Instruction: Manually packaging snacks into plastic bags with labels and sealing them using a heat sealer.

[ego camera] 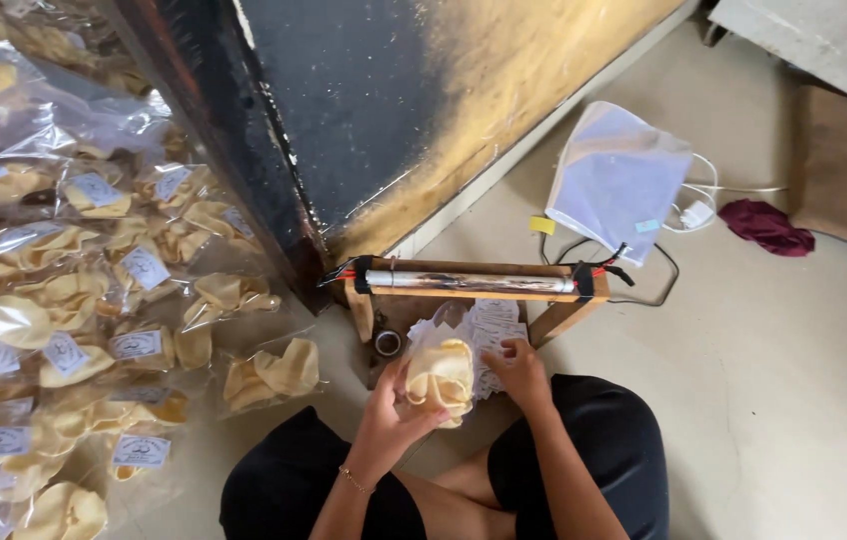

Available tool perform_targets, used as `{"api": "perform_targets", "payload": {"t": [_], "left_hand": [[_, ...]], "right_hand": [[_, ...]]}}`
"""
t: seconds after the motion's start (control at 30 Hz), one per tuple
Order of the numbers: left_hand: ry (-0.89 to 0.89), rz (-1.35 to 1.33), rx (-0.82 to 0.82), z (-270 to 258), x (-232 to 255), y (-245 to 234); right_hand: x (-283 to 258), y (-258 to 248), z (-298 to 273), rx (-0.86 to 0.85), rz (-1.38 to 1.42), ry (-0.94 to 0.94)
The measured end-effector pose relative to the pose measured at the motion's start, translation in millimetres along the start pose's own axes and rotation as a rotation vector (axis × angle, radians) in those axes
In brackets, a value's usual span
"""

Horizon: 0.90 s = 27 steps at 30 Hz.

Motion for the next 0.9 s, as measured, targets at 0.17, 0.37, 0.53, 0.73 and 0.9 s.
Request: {"api": "perform_targets", "payload": {"t": [0.17, 0.37, 0.53, 0.73, 0.9], "left_hand": [[-0.019, -0.059, -0.011, 4, -1, -1], [-0.016, -0.092, -0.009, 8, -4, -1], [-0.015, -0.025, -0.008, 9, 5, -2], [-0.018, -0.031, 0.004, 5, -1, -2], [0.007, -0.064, -0.01, 0, 11, -1]], "right_hand": [[25, 30, 13, 0.114, -0.058, 0.08], [-7, 5, -14, 0.134, 0.15, 0.124], [-22, -7, -27, 0.073, 0.306, 0.154], [7, 10, -9, 0.017, 0.438, 0.113], [9, 9, -14, 0.104, 0.058, 0.1]]}}
Point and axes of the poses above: each hand's wrist, its own z-axis towards the middle knuckle, its own y-axis out of the palm, x = y × z, the point moved 3 cm from there along z, towards the middle knuckle, and after that the axes turned 7 degrees about y, right-handed, at the moved point
